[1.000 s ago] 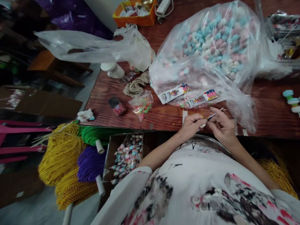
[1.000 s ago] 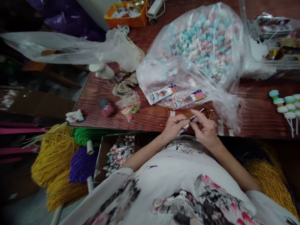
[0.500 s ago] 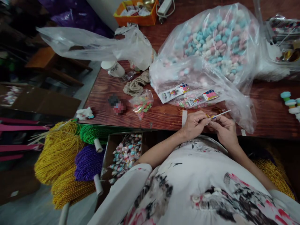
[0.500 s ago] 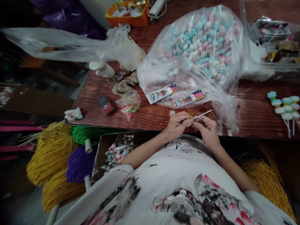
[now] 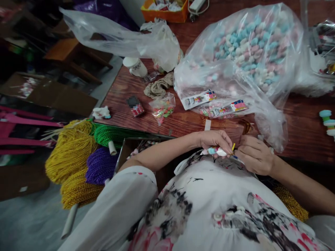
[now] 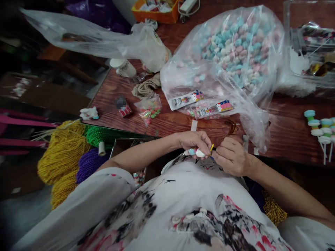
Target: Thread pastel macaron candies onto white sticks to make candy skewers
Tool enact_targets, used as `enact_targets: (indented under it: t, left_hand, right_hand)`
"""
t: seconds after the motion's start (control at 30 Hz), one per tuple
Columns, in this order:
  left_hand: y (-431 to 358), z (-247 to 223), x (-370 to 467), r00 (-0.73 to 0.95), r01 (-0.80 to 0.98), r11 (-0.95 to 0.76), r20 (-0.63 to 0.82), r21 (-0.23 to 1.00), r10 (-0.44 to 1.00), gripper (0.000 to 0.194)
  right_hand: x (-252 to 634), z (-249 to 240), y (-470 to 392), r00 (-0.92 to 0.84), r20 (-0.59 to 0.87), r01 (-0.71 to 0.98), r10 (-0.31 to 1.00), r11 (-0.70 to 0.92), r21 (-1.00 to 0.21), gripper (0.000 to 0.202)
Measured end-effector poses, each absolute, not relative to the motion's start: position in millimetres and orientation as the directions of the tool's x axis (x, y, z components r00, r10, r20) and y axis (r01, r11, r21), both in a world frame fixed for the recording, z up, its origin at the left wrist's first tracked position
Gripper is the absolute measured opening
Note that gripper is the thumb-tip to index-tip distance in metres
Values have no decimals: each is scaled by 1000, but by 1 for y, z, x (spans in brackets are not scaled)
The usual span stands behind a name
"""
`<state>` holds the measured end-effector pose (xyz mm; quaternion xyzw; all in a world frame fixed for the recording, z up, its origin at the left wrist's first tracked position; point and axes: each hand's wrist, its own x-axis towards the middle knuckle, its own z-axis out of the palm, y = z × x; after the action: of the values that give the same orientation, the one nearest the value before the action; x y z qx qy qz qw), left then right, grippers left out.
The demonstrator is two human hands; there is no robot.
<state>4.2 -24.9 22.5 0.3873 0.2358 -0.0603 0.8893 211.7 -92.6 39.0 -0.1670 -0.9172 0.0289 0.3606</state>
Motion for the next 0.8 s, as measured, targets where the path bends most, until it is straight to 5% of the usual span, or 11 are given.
enact_targets:
  t: [0.17, 0.47, 0.6, 0.8]
  left_hand:
    - [-20, 29, 7, 889, 430, 575, -436, 696, -136, 23]
    - [-19, 24, 13, 910, 409, 538, -377, 737, -174, 34]
    - [-22, 25, 13, 926, 364, 556, -355, 747, -130, 42]
    - [-13, 28, 11, 944, 200, 381, -282, 903, 172, 50]
  right_hand:
    - [215, 47, -91, -790, 583, 146, 191, 982, -124, 22]
    - [219, 28, -91, -758, 620, 96, 203, 975, -202, 22]
    - [216, 22, -93, -737, 625, 139, 257, 963, -232, 16]
    - [206, 28, -91, -663, 677, 205, 321, 947, -248, 12]
